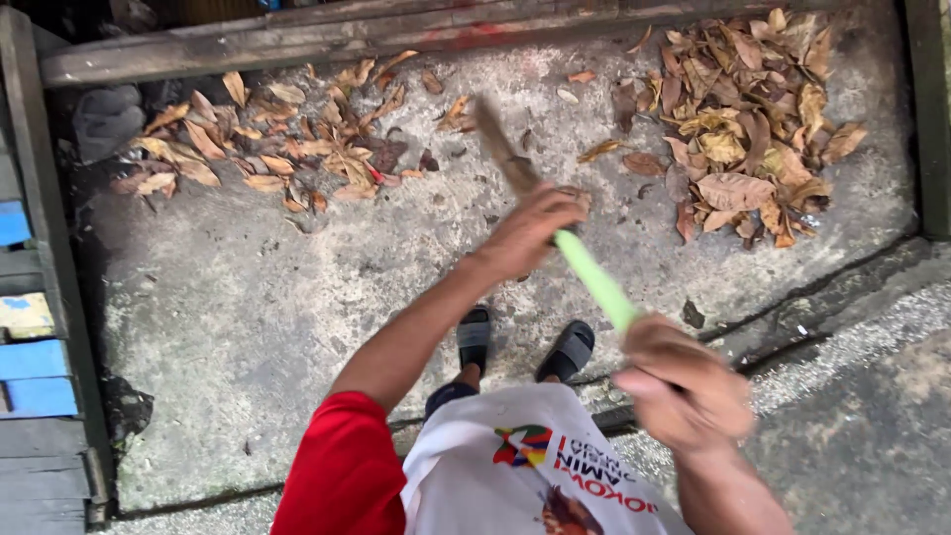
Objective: Sweeping dry leaves into piles on a concrete outdoor surface using a broom.
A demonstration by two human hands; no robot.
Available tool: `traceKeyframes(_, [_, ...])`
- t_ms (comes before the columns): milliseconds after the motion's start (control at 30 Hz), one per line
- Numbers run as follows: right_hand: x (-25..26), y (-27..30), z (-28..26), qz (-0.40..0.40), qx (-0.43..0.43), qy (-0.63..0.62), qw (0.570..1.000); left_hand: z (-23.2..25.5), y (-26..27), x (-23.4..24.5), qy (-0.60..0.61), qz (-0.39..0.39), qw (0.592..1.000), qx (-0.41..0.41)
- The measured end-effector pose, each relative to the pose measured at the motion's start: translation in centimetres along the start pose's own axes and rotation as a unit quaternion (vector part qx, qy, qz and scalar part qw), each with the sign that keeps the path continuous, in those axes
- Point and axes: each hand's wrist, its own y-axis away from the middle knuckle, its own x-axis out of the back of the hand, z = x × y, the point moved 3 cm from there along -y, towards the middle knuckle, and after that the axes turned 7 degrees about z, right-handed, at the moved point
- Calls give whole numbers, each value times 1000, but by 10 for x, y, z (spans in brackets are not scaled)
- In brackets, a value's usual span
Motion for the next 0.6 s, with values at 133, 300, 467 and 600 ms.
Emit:
traceKeyframes(133, [-58,-4,98,2,-10,36,999,-142,61,-5,51,36,998,13])
traceKeyframes(300, [-76,-3,139,59,27,21,998,-211,116,-39,-44,29,993,108])
traceKeyframes(467, [-1,37,149,75,5,60,995,-204,79,-182,77,44,994,65])
traceKeyframes(600, [53,31,99,110,8,109,988,-131,10,-228,78,-92,983,142])
